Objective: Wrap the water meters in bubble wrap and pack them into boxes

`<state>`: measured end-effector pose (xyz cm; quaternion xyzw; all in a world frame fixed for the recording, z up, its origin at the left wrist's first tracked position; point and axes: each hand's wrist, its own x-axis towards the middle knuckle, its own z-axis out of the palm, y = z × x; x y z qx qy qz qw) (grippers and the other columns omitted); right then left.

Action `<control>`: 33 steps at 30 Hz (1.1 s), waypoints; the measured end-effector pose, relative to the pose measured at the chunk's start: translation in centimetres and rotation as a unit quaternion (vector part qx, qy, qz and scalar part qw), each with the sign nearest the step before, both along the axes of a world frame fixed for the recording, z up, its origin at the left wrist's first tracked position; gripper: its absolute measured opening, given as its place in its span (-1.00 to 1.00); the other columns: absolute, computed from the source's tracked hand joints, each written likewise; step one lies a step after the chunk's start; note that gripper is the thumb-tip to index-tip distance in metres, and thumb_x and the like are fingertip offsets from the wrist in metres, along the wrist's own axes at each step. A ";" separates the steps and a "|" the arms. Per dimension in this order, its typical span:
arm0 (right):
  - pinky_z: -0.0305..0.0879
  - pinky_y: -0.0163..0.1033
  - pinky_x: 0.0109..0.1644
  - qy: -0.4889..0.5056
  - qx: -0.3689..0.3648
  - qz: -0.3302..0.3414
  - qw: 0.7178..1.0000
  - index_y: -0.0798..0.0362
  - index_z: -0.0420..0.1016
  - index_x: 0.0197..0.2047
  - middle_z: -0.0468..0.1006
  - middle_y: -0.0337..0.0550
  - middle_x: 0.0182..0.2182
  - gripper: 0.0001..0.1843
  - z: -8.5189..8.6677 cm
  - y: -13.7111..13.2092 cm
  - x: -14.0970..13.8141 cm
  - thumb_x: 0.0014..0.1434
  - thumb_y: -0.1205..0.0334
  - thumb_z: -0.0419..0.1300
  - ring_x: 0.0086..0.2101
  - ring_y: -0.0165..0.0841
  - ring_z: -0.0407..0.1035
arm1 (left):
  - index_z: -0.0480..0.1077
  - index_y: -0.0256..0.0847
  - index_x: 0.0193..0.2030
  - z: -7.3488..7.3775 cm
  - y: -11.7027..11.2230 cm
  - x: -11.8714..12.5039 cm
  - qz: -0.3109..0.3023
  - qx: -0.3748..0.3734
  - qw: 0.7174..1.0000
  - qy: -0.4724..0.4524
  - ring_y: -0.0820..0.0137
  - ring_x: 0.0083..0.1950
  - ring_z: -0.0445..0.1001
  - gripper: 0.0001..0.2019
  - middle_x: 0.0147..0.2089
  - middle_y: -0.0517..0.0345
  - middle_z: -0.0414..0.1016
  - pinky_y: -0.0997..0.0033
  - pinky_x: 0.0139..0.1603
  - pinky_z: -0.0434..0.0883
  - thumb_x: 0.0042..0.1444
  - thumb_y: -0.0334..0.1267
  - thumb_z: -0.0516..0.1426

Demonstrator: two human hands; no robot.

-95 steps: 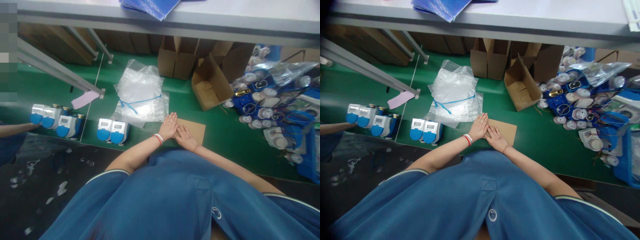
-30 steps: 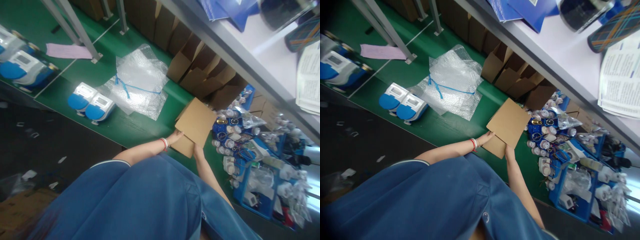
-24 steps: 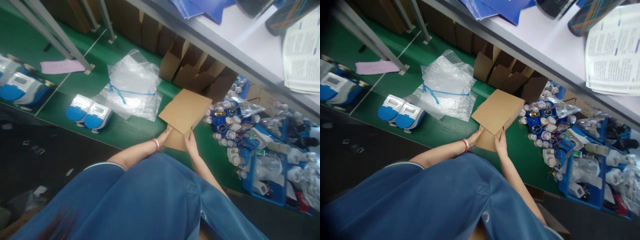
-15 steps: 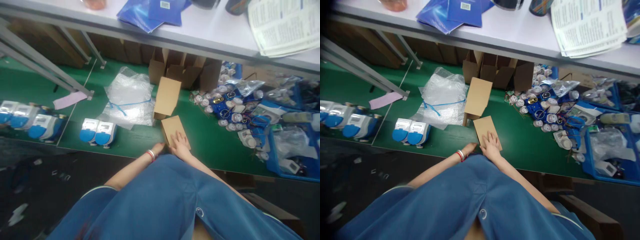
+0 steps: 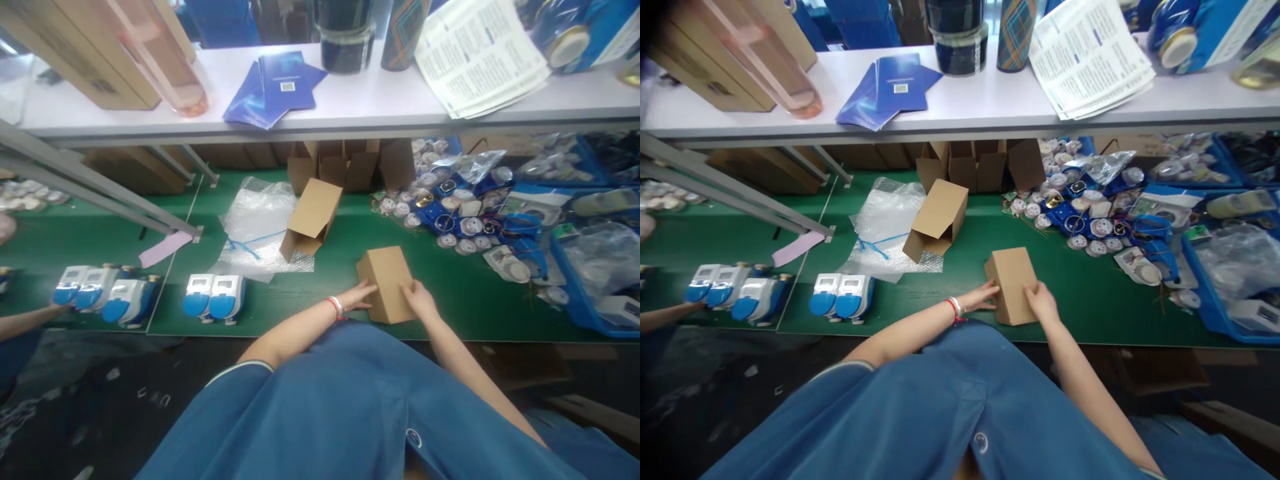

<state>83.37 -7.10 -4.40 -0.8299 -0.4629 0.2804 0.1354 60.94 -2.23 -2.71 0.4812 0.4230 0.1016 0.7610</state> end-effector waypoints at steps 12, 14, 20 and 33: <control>-0.19 0.36 0.17 -0.212 0.016 -0.051 0.976 0.11 -0.09 0.37 -0.27 0.25 0.35 0.20 -1.6 -4.0 2.3 -0.18 -0.43 0.13 0.26 0.23 -0.24 | 0.25 -0.16 0.19 8.5 3.5 -11.3 0.217 0.559 0.754 0.269 0.24 0.25 0.23 -0.63 0.18 -0.10 0.28 0.11 0.30 0.18 0.25 -0.24 -0.06; -0.22 0.35 0.18 -0.223 -0.008 -0.049 0.974 0.11 -0.13 0.38 -0.31 0.22 0.35 0.19 -1.2 -3.7 1.9 -0.15 -0.40 0.15 0.26 0.24 -0.28 | 0.11 -0.27 0.28 8.0 5.0 -15.8 0.324 0.555 0.683 0.347 0.15 0.28 0.18 -0.49 0.24 -0.22 0.15 0.03 0.30 0.14 0.21 -0.21 0.02; -0.18 0.28 0.17 -0.257 -0.018 -0.063 0.964 0.07 -0.10 0.37 -0.21 0.16 0.33 0.04 0.4 -3.2 2.9 -0.04 -0.23 0.17 0.21 0.20 -0.20 | -0.03 -0.52 0.31 3.2 8.7 -19.8 0.338 0.412 0.731 0.426 0.00 0.35 0.04 -0.13 0.28 -0.41 0.10 0.01 0.33 0.07 -0.03 -0.10 0.24; -0.15 0.07 0.32 -0.139 0.189 0.008 0.972 0.25 -0.08 0.36 -0.21 0.21 0.34 -0.05 6.4 0.0 2.5 0.13 -0.24 0.06 0.31 -0.03 -0.25 | 0.42 -0.30 -0.16 11.9 11.8 -16.3 0.144 0.556 0.681 0.455 0.20 -0.13 0.47 -0.61 -0.21 -0.12 0.50 0.29 -0.09 0.30 0.30 -0.09 -0.13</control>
